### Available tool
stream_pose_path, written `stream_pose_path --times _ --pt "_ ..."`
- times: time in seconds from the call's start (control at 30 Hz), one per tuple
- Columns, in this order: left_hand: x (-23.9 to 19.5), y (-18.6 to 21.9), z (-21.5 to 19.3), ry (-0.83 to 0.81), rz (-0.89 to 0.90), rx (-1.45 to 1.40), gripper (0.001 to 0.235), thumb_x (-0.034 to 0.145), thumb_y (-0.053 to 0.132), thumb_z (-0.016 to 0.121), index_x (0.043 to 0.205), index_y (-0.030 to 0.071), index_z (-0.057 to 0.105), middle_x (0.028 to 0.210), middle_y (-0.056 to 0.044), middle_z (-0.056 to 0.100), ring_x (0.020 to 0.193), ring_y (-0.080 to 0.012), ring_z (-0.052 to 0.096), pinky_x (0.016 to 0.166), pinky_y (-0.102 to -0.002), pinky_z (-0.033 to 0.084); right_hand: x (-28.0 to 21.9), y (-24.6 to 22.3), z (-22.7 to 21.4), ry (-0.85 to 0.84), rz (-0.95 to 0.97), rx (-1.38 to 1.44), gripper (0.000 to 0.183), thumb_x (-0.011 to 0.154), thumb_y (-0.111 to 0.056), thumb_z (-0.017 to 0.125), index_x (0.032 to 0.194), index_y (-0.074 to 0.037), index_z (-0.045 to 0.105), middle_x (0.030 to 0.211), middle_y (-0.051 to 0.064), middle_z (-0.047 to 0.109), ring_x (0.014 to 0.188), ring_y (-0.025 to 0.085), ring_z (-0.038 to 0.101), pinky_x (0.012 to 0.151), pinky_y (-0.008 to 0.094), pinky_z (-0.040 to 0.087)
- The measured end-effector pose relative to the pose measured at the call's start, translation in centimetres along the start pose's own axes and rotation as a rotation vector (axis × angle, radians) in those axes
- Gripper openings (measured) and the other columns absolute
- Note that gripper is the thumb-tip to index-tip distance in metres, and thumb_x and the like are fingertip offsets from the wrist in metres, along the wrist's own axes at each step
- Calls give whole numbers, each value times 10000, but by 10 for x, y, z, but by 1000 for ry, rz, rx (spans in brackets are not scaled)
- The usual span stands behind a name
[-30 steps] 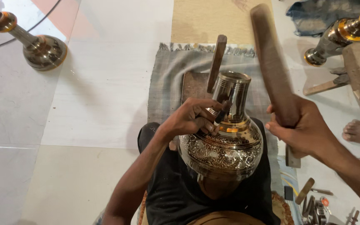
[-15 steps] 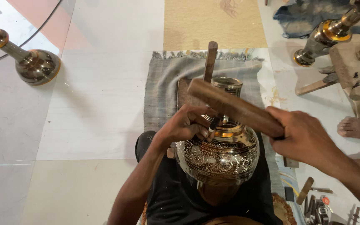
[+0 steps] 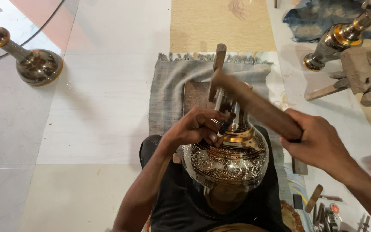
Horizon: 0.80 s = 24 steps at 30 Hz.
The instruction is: The person uses a wooden mallet to repeatedly strike a metal chisel placed against the neck of a silver-colored metal vase. The vase is held steady on a cloth-covered surface while the person adjusts the chisel and continues hammering.
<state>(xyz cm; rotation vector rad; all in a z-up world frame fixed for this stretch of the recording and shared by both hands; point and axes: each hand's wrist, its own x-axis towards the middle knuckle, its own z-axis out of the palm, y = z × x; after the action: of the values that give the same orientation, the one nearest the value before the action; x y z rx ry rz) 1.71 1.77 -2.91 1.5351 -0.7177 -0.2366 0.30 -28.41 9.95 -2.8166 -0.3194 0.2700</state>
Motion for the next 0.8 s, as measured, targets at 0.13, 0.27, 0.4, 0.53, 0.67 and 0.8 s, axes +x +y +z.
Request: stream_pose_path --times 0.13,0.27,0.4,0.53,0.67,0.8 --pt "1 -8 2 17 29 -121 514 874 -205 565 1350 -17 613 1000 -207 792 828 -206 811 676 -331 696 -5 -6 1 -10 59 399 237 768 -132 797 967 -80 679 667 61 637 562 175 557 518 351 419" --pt "1 -13 1 11 70 -112 499 903 -208 574 1356 -3 612 998 -203 790 817 -205 808 688 -328 697 -6 -8 0 25 -13 420 247 767 -162 814 972 -93 694 698 117 670 623 265 608 564 388 466" --pt "1 -15 2 16 33 -96 547 865 -224 532 1346 13 642 1006 -207 799 804 -213 813 678 -332 699 -8 -5 1 -39 55 -113 366 710 -122 852 1049 -139 715 681 94 705 652 243 654 616 396 481" --pt "1 -12 3 -1 38 -106 486 929 -183 558 1370 14 611 1004 -193 795 825 -206 806 684 -321 699 -4 -5 4 -40 33 377 289 744 -114 816 1009 -78 706 680 71 697 604 184 656 566 359 511" --pt "4 -2 8 40 24 -116 465 942 -184 562 1372 -11 599 1010 -193 799 835 -215 808 673 -325 698 4 4 6 -202 111 115 313 802 -90 836 1094 -90 722 674 104 666 600 187 614 574 357 466" --pt "1 7 12 103 -52 -143 521 923 -173 552 1416 -3 550 989 -186 792 844 -209 809 692 -320 703 9 10 15 -15 4 568 303 729 -81 801 1015 -49 706 668 53 647 567 124 562 515 325 428"
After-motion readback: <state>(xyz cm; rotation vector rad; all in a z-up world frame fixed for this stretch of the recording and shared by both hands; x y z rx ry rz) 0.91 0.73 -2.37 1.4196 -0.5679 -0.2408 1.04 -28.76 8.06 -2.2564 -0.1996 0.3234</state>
